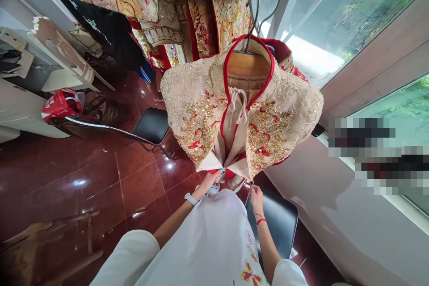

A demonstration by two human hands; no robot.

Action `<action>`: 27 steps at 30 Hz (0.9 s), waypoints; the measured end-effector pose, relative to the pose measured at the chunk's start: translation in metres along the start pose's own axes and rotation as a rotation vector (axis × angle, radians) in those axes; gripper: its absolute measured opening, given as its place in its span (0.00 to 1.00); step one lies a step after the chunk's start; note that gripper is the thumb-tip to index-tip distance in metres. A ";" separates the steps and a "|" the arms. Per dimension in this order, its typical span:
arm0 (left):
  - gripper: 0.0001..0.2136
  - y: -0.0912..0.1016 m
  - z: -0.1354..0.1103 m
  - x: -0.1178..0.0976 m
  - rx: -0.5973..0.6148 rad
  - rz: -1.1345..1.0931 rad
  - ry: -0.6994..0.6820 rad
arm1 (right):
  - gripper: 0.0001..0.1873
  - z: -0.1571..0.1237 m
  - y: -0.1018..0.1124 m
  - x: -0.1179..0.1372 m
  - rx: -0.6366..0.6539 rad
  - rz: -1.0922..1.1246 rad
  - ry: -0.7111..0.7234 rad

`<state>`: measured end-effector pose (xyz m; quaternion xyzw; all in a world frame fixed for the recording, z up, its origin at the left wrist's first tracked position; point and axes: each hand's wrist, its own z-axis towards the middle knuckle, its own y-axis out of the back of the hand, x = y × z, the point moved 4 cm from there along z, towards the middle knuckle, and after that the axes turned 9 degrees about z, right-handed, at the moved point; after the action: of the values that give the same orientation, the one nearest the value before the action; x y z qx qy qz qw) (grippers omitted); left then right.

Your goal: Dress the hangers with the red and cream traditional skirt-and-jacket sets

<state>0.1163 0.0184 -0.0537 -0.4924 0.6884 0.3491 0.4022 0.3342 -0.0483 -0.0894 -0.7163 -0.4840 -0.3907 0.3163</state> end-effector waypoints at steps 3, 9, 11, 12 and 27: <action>0.31 -0.001 -0.001 -0.001 0.005 -0.002 0.006 | 0.13 -0.005 0.005 0.008 0.001 -0.068 0.028; 0.30 -0.003 0.003 0.003 0.003 0.012 0.011 | 0.19 -0.007 -0.079 0.041 0.327 -0.235 0.196; 0.30 -0.003 0.004 0.005 -0.014 0.028 0.004 | 0.19 -0.003 -0.096 0.050 0.305 -0.252 0.249; 0.30 -0.002 0.004 0.006 -0.023 0.040 -0.002 | 0.19 0.000 -0.099 0.052 0.279 -0.255 0.258; 0.15 0.009 0.030 0.025 -0.135 0.401 -0.153 | 0.21 0.017 -0.128 0.048 0.331 -0.060 -0.052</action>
<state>0.1092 0.0372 -0.0886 -0.3438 0.7148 0.5038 0.3421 0.2283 0.0293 -0.0466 -0.6496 -0.5709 -0.2964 0.4053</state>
